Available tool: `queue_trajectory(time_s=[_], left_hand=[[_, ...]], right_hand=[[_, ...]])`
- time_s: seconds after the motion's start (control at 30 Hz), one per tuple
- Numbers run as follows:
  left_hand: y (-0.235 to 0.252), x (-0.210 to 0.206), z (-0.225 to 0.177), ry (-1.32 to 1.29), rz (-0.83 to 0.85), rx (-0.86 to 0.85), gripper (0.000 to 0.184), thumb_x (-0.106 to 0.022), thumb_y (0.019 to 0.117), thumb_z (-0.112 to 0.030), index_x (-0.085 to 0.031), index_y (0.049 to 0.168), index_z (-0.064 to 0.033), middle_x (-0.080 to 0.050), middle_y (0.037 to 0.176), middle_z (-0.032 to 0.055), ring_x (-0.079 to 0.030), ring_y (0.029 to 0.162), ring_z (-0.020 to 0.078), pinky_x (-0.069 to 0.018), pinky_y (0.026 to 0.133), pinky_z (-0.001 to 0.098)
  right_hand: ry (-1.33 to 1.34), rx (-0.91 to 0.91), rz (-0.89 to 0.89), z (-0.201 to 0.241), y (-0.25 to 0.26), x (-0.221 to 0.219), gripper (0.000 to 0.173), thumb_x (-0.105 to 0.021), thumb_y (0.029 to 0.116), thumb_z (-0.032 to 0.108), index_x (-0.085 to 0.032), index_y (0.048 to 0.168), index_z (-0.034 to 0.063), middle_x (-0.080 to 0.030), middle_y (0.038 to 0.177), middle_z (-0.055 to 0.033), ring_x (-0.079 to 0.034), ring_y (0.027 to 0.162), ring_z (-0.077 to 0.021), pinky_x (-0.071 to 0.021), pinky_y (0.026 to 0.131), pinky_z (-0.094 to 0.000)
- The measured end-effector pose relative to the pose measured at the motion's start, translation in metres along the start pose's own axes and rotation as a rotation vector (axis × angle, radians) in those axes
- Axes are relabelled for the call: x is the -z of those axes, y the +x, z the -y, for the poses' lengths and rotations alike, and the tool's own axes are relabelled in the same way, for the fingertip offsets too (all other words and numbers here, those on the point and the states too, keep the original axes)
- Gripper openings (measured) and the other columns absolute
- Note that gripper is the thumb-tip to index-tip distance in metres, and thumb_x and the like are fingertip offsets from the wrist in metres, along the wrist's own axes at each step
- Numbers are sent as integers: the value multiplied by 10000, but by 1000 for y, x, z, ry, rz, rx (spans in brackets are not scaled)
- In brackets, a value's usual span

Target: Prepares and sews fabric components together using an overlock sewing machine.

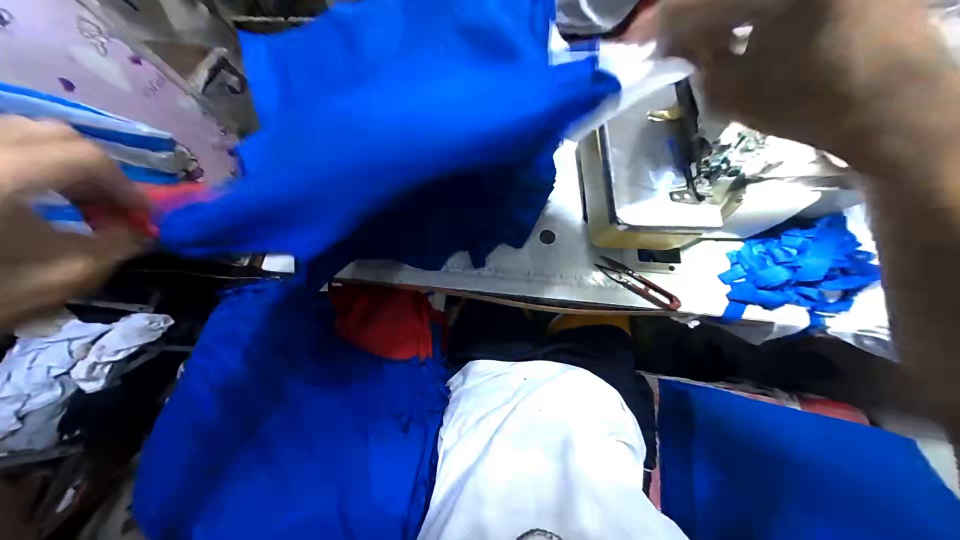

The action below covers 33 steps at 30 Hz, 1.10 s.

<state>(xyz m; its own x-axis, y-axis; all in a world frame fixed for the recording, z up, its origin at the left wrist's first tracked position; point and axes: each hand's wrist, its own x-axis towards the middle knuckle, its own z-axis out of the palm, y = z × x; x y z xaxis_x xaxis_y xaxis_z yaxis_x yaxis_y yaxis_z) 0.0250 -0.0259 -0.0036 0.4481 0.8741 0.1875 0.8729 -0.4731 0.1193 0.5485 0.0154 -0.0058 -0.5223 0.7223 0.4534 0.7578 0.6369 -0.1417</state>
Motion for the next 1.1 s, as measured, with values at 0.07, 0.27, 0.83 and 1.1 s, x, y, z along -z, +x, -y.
queue_trajectory(time_s=[0.07,0.27,0.83,1.1], left_hand=[[-30,-31,-37,27,258,-119,49,-707,861,12,-663,855,32,-649,869,202,-658,864,404,-520,775,572],[-105,-147,-92,-219,647,-419,100,-704,683,-174,-680,768,-127,-653,737,55,-690,711,298,-553,576,523],[70,-209,-107,-149,124,-472,631,-716,898,-122,-524,1496,-180,-529,1481,151,-537,1307,393,-507,980,555],[78,-221,-107,-8,-202,-363,343,-572,1034,-245,-644,1364,-186,-621,1363,153,-573,1225,383,-455,962,518]], right_hand=[[2,213,126,13,-50,-25,244,-523,949,-28,-751,1021,17,-698,894,-196,-648,907,-437,-493,802,-612],[79,143,353,59,-157,-67,222,-514,902,-19,-712,955,69,-657,772,-109,-648,770,-350,-519,702,-509],[257,-253,501,82,-240,-176,165,-660,859,-13,-736,988,58,-711,819,-135,-696,822,-375,-550,732,-543],[292,-298,437,79,-248,-168,215,-603,871,27,-748,1022,77,-723,842,-110,-697,829,-355,-550,734,-533]])
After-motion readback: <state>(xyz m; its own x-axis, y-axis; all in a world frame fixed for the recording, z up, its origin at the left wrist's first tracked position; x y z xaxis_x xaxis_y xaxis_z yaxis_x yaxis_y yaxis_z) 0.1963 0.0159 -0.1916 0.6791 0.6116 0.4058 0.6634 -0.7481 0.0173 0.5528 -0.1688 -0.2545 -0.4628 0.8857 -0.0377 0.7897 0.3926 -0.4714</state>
